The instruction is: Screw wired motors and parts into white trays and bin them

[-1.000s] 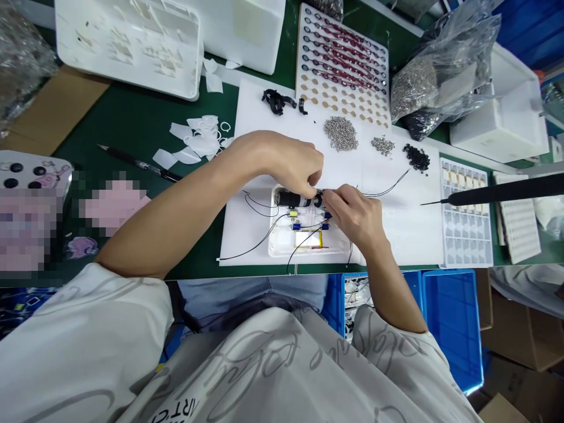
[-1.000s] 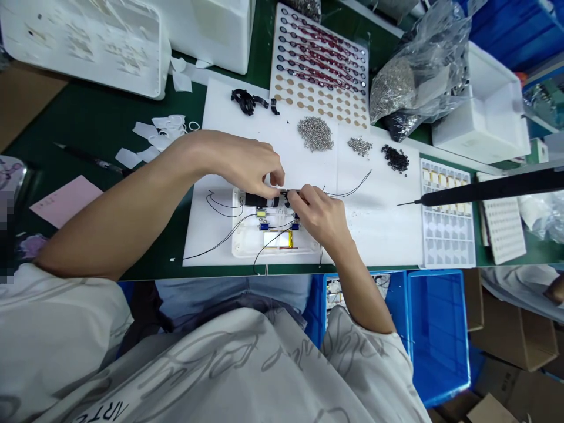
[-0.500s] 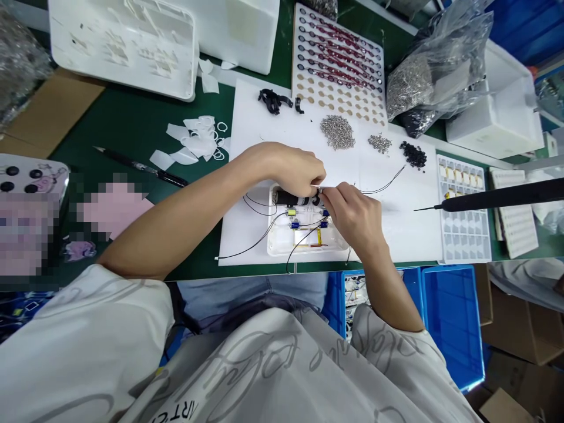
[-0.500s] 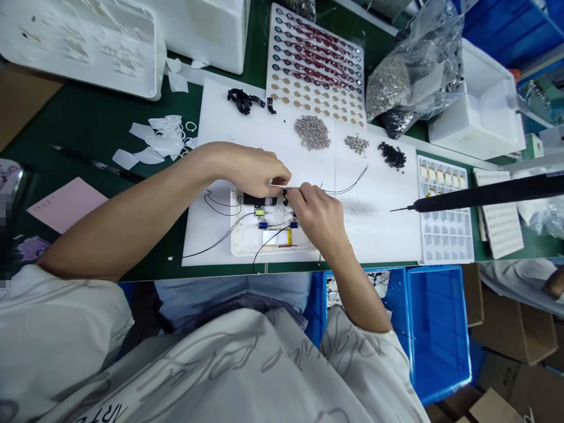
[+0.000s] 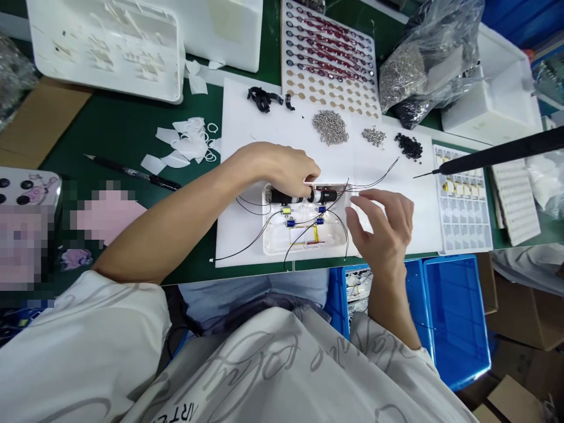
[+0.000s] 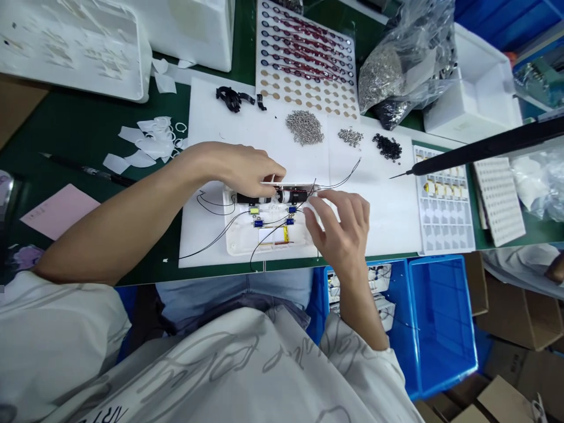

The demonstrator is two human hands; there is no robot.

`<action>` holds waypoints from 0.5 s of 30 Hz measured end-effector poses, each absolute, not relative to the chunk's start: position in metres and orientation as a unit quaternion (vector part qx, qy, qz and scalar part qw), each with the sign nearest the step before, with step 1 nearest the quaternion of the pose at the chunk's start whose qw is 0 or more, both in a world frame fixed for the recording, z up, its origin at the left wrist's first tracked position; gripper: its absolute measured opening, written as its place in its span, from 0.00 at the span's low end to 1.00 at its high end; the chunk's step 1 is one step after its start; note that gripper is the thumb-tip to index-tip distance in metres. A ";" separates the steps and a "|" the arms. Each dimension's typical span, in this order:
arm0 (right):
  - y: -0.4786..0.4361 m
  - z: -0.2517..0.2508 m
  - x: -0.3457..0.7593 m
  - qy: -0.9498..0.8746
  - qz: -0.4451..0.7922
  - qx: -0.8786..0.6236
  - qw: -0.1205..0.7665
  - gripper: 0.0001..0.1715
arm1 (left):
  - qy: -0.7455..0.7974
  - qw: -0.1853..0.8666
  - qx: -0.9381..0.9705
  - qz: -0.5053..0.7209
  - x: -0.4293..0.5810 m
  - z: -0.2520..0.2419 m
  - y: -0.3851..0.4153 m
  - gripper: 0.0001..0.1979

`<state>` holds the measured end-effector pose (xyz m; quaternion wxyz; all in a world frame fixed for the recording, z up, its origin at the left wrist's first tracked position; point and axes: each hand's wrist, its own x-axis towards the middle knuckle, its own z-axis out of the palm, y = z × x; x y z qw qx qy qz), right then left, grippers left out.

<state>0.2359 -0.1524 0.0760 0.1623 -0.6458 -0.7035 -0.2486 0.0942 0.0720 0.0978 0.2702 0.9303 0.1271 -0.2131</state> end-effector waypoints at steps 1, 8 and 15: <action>-0.160 0.074 0.238 -0.693 -0.245 -0.653 0.182 0.13 | 0.127 0.274 0.929 -0.214 0.094 0.097 0.073 0.17; -0.211 0.049 0.246 -0.617 -0.218 -0.709 0.263 0.12 | 0.115 0.256 0.932 -0.230 0.096 0.093 0.078 0.15; -0.240 0.025 0.223 -0.549 -0.145 -0.770 0.290 0.08 | 0.111 0.257 0.925 -0.257 0.098 0.095 0.075 0.15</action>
